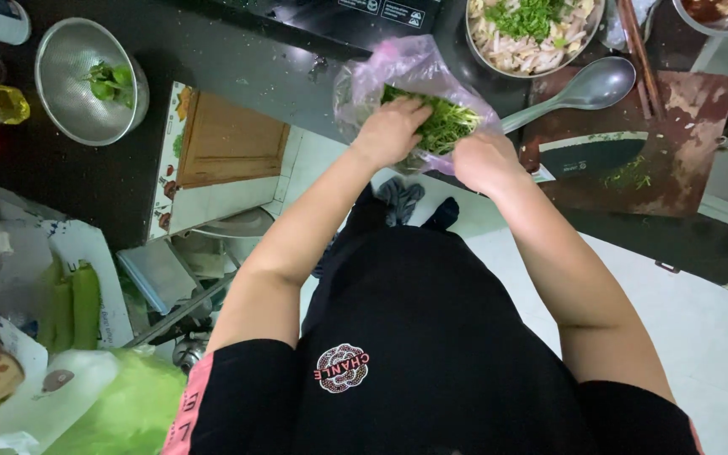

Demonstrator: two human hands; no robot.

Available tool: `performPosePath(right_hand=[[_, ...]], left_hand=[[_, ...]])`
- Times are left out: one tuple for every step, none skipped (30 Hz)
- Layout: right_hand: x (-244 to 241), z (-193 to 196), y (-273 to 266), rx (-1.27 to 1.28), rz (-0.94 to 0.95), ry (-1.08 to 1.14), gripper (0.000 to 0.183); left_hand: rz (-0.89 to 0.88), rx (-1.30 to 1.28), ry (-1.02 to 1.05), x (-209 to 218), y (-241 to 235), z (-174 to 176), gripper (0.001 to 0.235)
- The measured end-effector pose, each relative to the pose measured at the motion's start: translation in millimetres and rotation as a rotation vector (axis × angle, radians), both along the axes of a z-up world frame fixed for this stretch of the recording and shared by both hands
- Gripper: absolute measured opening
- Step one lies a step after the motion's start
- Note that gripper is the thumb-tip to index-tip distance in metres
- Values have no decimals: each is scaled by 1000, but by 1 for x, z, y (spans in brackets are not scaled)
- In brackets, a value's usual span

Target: Chopping green herbs on a wooden cutting board in a kitchen.

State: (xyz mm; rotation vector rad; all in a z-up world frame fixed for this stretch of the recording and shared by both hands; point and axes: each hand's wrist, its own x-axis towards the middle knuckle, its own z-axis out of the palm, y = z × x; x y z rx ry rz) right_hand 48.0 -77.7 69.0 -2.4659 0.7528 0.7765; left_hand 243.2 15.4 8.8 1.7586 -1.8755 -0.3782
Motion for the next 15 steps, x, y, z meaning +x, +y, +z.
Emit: performPosePath(right_hand=[[-1,-8,-1,-30,-71,-14,28],[-3,-15,-2,-58,-144,-27,28],[-3,-24,-3,-55,-149,-23,28],[-2,-34,-4,-107,-198,-71,36],[-2,-44,-4,-159,-246,-118,51],[-1,-47,-3,-155,-253,-115,51],[-1,-50,-2,-202,-282,-206,47],[0,-53,-1,-250,-309,-298,43],[4,-40,0,-248,-314,-295,43],[8,-27,1,-203,-329,-245,33],[12,-14,2,-158,-343,-195,24],[13,-11,4,-158,-346,-191,24],[14,-7,5,-101,-293,-144,21],[16,-3,4,-48,-239,-97,19],[17,-4,3,-50,-241,-95,19]], left_hand=[[-35,86,-86,2,3,5,45],[-74,173,-172,3,7,9,46],[-80,176,-169,6,14,14,46],[-111,333,-227,10,22,18,40],[-142,490,-287,13,30,22,33],[-149,493,-286,14,32,23,33],[-184,610,-349,14,34,24,30],[-218,726,-413,15,36,25,27],[-224,728,-413,14,32,29,27],[-187,655,-381,13,29,33,30],[-150,581,-348,11,26,37,35],[-153,581,-345,8,20,41,35],[-96,374,-307,4,13,46,49],[-37,165,-267,0,5,50,64],[-39,162,-265,1,0,44,64]])
